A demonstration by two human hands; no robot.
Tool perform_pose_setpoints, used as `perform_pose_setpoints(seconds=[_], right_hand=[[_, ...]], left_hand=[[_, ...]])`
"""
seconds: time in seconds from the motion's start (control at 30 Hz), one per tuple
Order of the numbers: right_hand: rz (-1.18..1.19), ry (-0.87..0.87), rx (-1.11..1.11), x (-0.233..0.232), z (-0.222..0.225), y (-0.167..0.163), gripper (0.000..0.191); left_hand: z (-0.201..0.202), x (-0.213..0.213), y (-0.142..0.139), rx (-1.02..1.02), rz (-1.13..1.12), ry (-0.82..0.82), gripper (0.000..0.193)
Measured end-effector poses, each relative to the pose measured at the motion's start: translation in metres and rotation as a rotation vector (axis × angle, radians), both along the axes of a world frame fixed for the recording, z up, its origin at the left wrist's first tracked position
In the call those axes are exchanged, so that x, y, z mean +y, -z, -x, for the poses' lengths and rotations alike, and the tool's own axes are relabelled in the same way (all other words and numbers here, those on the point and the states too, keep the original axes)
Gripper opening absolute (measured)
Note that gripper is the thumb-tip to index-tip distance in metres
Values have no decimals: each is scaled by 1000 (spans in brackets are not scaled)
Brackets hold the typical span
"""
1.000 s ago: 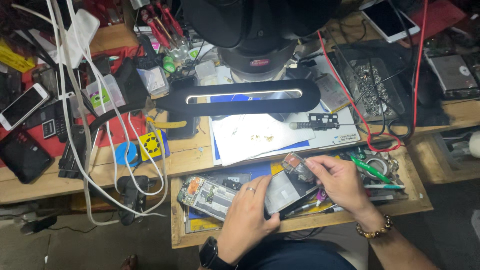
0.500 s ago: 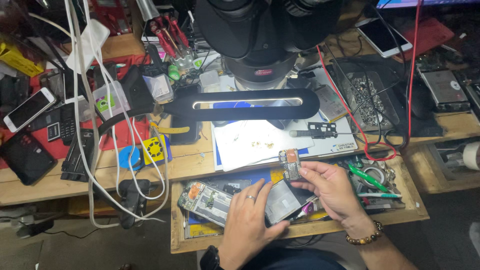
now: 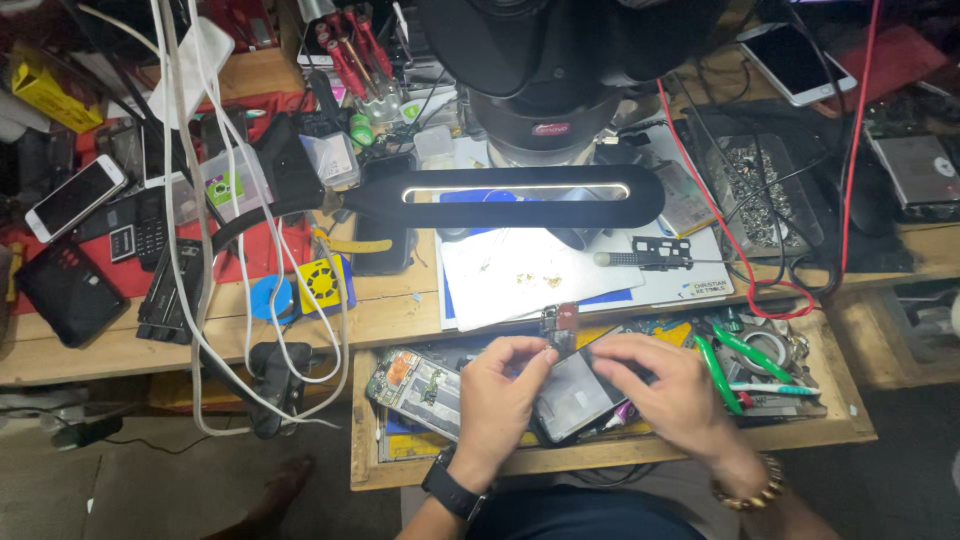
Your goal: The person disassembles a smartphone on a cluttered workbench, using a screwdriver to remove screws and a metal pry tool to separate the back cover. They then detach the motherboard from the phone's chassis and place the components on the table.
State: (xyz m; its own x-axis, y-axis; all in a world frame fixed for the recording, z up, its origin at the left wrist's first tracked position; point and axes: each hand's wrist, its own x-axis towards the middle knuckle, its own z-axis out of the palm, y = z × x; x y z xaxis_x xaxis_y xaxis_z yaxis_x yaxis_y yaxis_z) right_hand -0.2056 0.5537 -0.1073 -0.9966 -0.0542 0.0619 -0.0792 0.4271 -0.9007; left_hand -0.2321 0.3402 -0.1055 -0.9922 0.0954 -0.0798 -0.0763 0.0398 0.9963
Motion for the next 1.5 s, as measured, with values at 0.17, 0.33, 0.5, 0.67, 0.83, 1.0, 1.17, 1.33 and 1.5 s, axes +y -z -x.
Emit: perform_pose_setpoints(seconds=[0.17, 0.33, 0.5, 0.67, 0.83, 1.0, 1.17, 1.33, 1.5], right_hand=[[-468, -453, 450, 51, -9, -23, 36], [-548, -314, 295, 72, -13, -13, 20], [-593, -87, 263, 76, -12, -12, 17], [-547, 39, 392, 46, -15, -22, 22], [-266, -116, 386, -16, -4, -33, 21], [-78, -248, 105, -82, 52, -41, 28], [-66, -90, 0, -172, 146, -32, 38], [-203, 13, 308, -225, 194, -17, 44], [-262, 82, 206, -230, 204, -12, 36]], left_hand=[[-10, -26, -20, 654, 419, -115, 14], [-14, -37, -30, 784, 519, -142, 16], [-9, -45, -29, 820, 562, -177, 16], [-1, -59, -25, 891, 634, -239, 17], [10, -84, -23, 892, 774, -359, 18], [16, -103, -14, 728, 652, -515, 18], [20, -117, 1, 566, 499, -557, 16], [21, -139, 7, 587, 528, -542, 16], [25, -144, 6, 563, 501, -529, 15]])
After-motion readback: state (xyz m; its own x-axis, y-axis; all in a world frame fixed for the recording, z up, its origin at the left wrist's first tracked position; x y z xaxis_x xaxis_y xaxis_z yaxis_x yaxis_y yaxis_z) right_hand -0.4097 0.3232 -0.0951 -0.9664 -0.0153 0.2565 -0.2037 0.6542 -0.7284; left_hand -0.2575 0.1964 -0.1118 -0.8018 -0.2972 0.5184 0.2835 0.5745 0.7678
